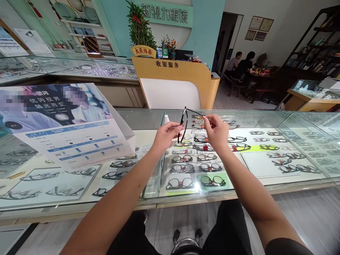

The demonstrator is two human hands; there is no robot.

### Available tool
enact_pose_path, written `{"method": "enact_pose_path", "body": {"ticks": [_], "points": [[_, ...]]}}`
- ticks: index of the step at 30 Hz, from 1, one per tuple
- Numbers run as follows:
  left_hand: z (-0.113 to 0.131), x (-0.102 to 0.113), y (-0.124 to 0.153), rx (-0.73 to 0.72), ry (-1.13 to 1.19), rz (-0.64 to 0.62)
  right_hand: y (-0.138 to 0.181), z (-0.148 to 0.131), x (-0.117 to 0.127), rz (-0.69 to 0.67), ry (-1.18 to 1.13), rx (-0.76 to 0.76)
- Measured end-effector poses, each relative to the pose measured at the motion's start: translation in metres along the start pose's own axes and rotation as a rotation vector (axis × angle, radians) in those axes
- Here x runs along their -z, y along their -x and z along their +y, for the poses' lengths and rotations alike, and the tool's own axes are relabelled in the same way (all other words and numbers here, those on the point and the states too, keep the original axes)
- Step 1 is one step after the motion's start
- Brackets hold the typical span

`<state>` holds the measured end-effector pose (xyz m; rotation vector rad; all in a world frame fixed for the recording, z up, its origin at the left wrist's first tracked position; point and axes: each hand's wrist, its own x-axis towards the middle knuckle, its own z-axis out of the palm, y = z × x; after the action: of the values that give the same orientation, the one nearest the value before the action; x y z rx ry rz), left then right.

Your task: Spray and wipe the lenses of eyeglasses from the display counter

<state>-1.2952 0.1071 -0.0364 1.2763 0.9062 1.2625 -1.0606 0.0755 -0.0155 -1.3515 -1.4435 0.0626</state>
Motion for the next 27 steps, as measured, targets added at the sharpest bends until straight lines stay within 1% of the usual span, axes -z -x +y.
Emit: {"method": "enact_pose_path", "body": {"ticks": [2, 4, 7, 9, 11, 14, 18, 24, 27], "points": [[-0.002, 0.0, 0.0, -0.016, -0.03, -0.007, -0.004, 0.004, 0.003, 0.064, 0.067, 0.05], [-0.004, -0.001, 0.0, -0.016, -0.035, -0.013, -0.004, 0.008, 0.002, 0.103, 0.084, 0.097], [-0.003, -0.004, 0.003, 0.005, -0.007, -0.006, 0.002, 0.009, -0.004, 0.094, 0.044, 0.186], [-0.001, -0.006, 0.004, 0.005, -0.004, 0.001, 0.01, 0.006, -0.009, 0.011, 0.017, 0.285], [0.001, -0.007, 0.006, 0.006, -0.017, -0.008, 0.017, 0.003, -0.014, -0.114, 0.015, 0.397], [0.003, -0.009, 0.007, 0.019, -0.013, -0.026, 0.022, 0.0, -0.018, -0.247, 0.052, 0.481], [0.004, -0.011, 0.009, 0.023, 0.014, -0.025, 0.019, 0.001, -0.017, -0.284, 0.082, 0.466], [0.002, -0.011, 0.009, 0.024, 0.025, -0.026, 0.016, 0.0, -0.012, -0.232, 0.107, 0.393], [0.001, -0.011, 0.009, 0.028, 0.032, -0.027, 0.015, -0.001, -0.01, -0.247, 0.125, 0.392]]}}
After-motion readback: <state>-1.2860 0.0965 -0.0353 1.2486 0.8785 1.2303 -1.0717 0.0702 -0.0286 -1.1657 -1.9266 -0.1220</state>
